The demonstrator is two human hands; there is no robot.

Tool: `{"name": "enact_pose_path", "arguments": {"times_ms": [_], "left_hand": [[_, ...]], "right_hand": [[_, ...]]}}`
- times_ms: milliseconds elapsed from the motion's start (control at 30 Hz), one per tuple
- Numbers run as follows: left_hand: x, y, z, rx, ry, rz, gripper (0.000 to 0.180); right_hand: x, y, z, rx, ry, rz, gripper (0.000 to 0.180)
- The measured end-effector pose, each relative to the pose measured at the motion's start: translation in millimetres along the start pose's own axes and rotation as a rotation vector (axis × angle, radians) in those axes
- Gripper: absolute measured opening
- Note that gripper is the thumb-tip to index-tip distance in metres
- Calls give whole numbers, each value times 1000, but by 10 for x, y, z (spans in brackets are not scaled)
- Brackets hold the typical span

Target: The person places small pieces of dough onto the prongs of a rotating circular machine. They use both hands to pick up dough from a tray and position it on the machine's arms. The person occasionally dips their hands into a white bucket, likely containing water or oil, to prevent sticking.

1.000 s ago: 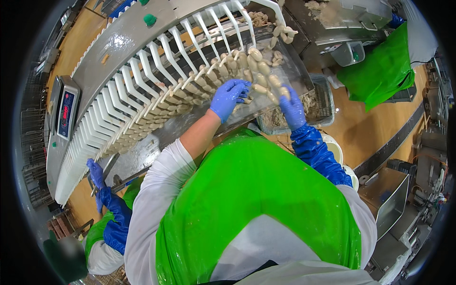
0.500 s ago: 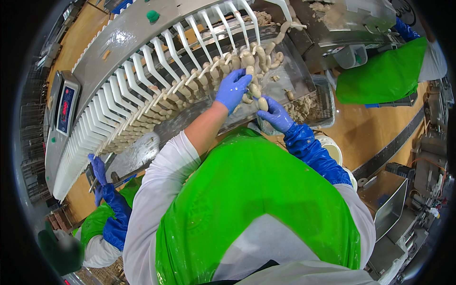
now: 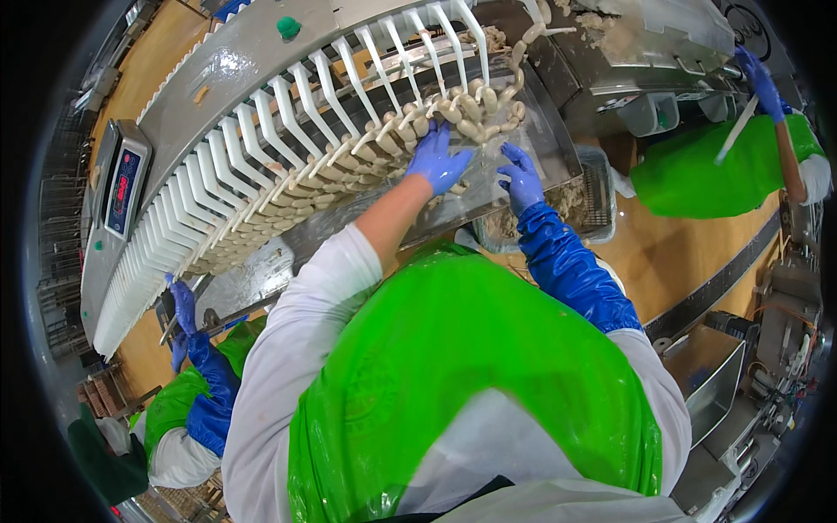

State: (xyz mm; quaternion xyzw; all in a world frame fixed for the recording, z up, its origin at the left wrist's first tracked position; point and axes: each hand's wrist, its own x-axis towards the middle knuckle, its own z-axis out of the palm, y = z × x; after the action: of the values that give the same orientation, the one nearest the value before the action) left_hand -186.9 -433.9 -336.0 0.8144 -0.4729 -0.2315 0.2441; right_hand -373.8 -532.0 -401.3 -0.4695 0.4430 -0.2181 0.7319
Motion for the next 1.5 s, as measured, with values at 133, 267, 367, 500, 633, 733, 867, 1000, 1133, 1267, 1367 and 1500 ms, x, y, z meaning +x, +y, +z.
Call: {"name": "enact_pose_path", "arguments": {"times_ms": [133, 267, 367, 500, 633, 733, 867, 1000, 1133, 1267, 1367, 1500], "left_hand": [[-522, -207, -178, -152, -23, 51, 68], [-1109, -672, -231, -170, -109, -121, 56], [-1560, -993, -194, -202, -74, -272, 51], [-2002, -1147, -288, -285, -6, -447, 45], [-2067, -1265, -309, -326, 91, -445, 41], [-2058, -1005, -370, -348, 160, -506, 40], [-1813, -606, -373, -422, 79, -459, 39], [-1360, -332, -282, -310, 14, -177, 40], [-1004, -229, -205, -290, -178, -140, 47], [-814, -233, -54, -186, -157, 54, 60], [-719, -246, 67, -242, -199, 137, 72], [-766, -136, -324, -554, -505, 10, 63]], "right_hand": [[441, 295, -523, -334, -115, -8, 42], [880, 254, -754, -845, -124, -161, 37], [1320, 115, -825, -1215, -126, -463, 39], [1806, -103, -764, -1648, -132, -389, 53], [2533, 314, -1173, -1407, 200, -363, 45], [2439, 202, -1293, -1954, -131, -433, 42], [1853, -67, -1220, -1953, -324, -483, 28], [1622, 251, -1336, -1861, -352, -356, 23], [1319, 376, -1102, -1443, -517, -207, 21], [681, -161, -236, -1044, -914, -215, 15], [241, -438, 344, -536, -1000, -221, 6], [-169, -901, 900, -119, -776, 54, 5]]}}
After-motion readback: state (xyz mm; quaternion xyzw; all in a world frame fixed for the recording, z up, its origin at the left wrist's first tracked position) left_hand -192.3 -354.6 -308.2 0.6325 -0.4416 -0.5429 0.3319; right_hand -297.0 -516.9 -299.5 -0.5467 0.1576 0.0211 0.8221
